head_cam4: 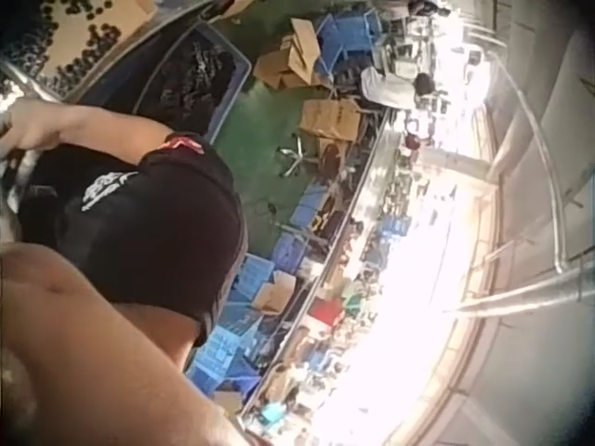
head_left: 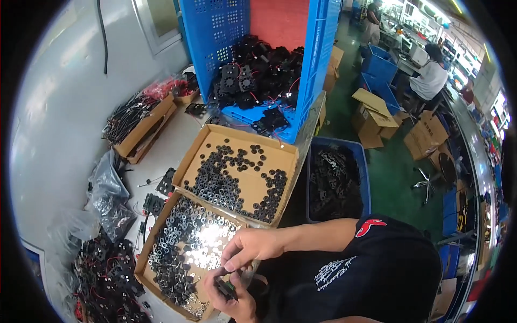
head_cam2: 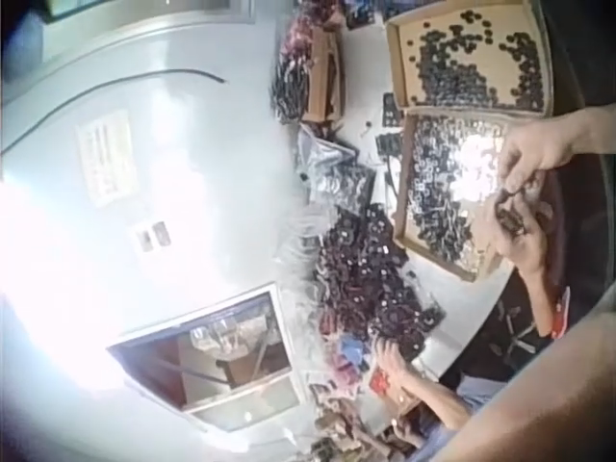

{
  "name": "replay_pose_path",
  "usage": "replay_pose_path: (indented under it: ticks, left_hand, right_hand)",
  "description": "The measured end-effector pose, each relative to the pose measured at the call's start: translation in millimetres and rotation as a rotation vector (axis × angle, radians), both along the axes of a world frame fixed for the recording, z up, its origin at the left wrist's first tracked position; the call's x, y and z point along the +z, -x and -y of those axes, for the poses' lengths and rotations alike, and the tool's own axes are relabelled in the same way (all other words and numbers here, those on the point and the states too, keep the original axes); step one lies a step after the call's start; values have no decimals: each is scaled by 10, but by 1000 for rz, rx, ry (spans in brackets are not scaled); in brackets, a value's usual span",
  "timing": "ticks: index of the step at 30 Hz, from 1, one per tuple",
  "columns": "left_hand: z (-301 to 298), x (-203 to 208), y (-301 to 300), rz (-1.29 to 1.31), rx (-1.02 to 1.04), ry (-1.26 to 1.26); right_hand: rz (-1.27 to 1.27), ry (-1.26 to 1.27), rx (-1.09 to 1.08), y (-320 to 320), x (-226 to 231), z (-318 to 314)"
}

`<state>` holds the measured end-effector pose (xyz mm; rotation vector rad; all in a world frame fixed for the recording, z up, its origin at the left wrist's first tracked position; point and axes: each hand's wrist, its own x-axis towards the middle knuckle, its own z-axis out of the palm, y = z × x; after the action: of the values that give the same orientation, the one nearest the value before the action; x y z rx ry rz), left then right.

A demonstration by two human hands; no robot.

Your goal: The recorder is manually assembling small components by inserting washers and wires into plastic housings at a workstation.

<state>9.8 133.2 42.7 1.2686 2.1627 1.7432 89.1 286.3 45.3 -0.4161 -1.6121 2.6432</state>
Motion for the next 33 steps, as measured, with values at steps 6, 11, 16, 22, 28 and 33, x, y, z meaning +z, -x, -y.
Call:
replay_pose_path:
  ticks: [6, 11, 16, 22, 28, 33]
  left_hand:
    - [12, 32, 104, -238, -25, -9]
    - [139, 14, 204, -314, -50, 29]
    - [202, 86, 256, -459, -33, 178]
    - [455, -284, 488, -513, -64, 365]
    - [476, -456, 467, -667, -25, 281]
    - [368, -171, 229, 143, 34, 258]
  right_hand:
    - [9, 91, -17, -19, -82, 15]
    - [4, 282, 7, 106, -172, 174]
    - [-36, 74, -94, 102, -122, 240]
    - [-140, -524, -212, 25, -71, 252]
    - [-208, -480, -251, 1, -48, 289]
    - [-139, -428, -254, -49, -2, 263]
